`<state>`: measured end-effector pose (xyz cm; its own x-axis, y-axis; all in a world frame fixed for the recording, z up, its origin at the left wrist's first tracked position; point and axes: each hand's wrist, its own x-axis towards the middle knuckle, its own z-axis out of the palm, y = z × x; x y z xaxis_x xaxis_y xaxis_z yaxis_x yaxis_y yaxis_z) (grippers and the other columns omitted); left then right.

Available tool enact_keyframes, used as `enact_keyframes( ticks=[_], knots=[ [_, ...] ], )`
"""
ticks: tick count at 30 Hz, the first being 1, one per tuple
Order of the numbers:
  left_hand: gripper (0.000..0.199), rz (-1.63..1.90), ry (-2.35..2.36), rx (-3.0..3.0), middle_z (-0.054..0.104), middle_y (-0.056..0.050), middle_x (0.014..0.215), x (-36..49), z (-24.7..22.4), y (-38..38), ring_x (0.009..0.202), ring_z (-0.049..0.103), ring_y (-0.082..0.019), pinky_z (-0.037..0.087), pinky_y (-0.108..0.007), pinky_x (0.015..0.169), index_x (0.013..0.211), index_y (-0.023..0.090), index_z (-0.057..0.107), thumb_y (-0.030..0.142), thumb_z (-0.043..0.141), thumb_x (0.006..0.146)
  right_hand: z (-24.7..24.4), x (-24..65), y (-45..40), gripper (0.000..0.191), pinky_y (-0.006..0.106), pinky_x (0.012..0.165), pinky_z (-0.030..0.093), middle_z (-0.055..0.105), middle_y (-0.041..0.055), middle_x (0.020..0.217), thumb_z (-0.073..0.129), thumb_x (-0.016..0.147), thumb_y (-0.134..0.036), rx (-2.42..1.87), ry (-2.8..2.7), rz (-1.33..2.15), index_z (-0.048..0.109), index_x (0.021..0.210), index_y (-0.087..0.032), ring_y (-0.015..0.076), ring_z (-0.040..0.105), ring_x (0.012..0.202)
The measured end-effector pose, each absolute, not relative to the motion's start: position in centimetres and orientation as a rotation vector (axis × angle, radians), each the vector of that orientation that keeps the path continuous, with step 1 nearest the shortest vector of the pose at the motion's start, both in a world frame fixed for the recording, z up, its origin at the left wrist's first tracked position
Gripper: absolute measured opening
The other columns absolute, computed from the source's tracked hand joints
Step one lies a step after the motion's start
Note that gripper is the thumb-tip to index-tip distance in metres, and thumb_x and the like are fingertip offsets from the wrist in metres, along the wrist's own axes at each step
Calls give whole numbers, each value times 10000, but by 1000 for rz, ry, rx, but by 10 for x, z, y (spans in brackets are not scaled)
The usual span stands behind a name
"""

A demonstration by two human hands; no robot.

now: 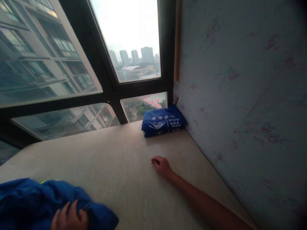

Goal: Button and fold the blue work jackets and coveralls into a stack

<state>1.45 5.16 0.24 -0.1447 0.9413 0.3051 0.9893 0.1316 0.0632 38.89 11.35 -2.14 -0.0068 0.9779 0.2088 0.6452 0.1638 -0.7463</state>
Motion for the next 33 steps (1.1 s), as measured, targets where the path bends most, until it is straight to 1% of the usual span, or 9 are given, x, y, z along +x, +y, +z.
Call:
enact_keyframes(
  ticks=[4, 8, 11, 14, 19, 21, 25, 29, 33],
  knots=[
    [428, -592, -1915, -2210, 697, -67, 1198, 50, -29, 59, 1195, 595, -275, 480, -428, 1035, 1029, 269, 710, 205, 423, 719, -22, 459, 133, 362, 336, 854, 530, 731, 105, 1019, 399, 887, -109, -1721, -1542, 378, 690, 1091, -181, 203, 683, 941],
    [416, -529, -1903, -2312, 700, -102, 1168, 77, -40, 86, 1115, 634, -254, 494, -396, 1007, 1057, 218, 705, 169, 391, 788, 4, 507, 174, 330, 434, 1013, 450, 635, 150, 1231, 440, 930, -158, -1853, -1465, 134, 632, 1199, -153, 249, 573, 1169],
    [406, -529, -1931, -2251, 693, -122, 1167, 81, -39, 107, 1105, 633, -257, 497, -389, 989, 1064, 174, 704, 165, 379, 820, 29, 525, 200, 329, 475, 984, 477, 584, 109, 1292, 576, 950, -313, -1906, -1508, 31, 586, 1247, -171, 249, 573, 1154],
    [407, -534, -1934, -2225, 689, -139, 1171, 80, -35, 119, 1107, 630, -260, 492, -388, 984, 1080, 136, 700, 146, 371, 841, 50, 531, 218, 382, 453, 903, 533, 583, 92, 1272, 606, 944, -386, -1943, -1568, -7, 566, 1262, -178, 230, 610, 1074],
    [369, -386, -2001, -2174, 691, -130, 1177, 57, -20, 114, 1111, 628, -240, 470, -354, 988, 1099, 151, 691, 119, 427, 844, 74, 534, 244, 315, 442, 903, 520, 623, 96, 1221, 607, 944, -324, -1949, -1688, 0, 607, 1214, -161, 225, 623, 1049],
    [347, -263, -2063, -2107, 712, -112, 1122, 32, -10, 107, 1086, 639, -236, 471, -351, 965, 1075, 185, 699, 117, 443, 850, 89, 540, 257, 275, 425, 884, 476, 663, 163, 1170, 529, 965, -218, -1955, -1716, 5, 657, 1188, -120, 246, 637, 1021],
    [357, -151, -2188, -1937, 734, -125, 1045, -36, 11, 76, 1040, 660, -258, 478, -394, 930, 1037, 173, 710, 114, 395, 879, 143, 553, 279, 407, 385, 826, 426, 670, 226, 1146, 399, 981, -236, -1959, -1721, -47, 637, 1267, -71, 254, 642, 1002],
    [378, -187, -2212, -1919, 734, -126, 1101, -82, 20, 38, 1049, 668, -239, 468, -398, 980, 1021, 149, 715, 111, 374, 863, 208, 541, 274, 392, 435, 881, 433, 687, 161, 1128, 509, 954, -282, -1911, -1837, -152, 605, 1306, -138, 281, 632, 999],
    [436, -323, -2177, -1978, 726, -93, 1161, -76, 20, 16, 1099, 655, -224, 401, -448, 1088, 1073, 169, 704, 76, 368, 811, 251, 498, 240, 302, 399, 976, 423, 702, 111, 1054, 606, 914, -298, -1684, -2077, 32, 672, 1161, -136, 246, 628, 1018]
  ],
)
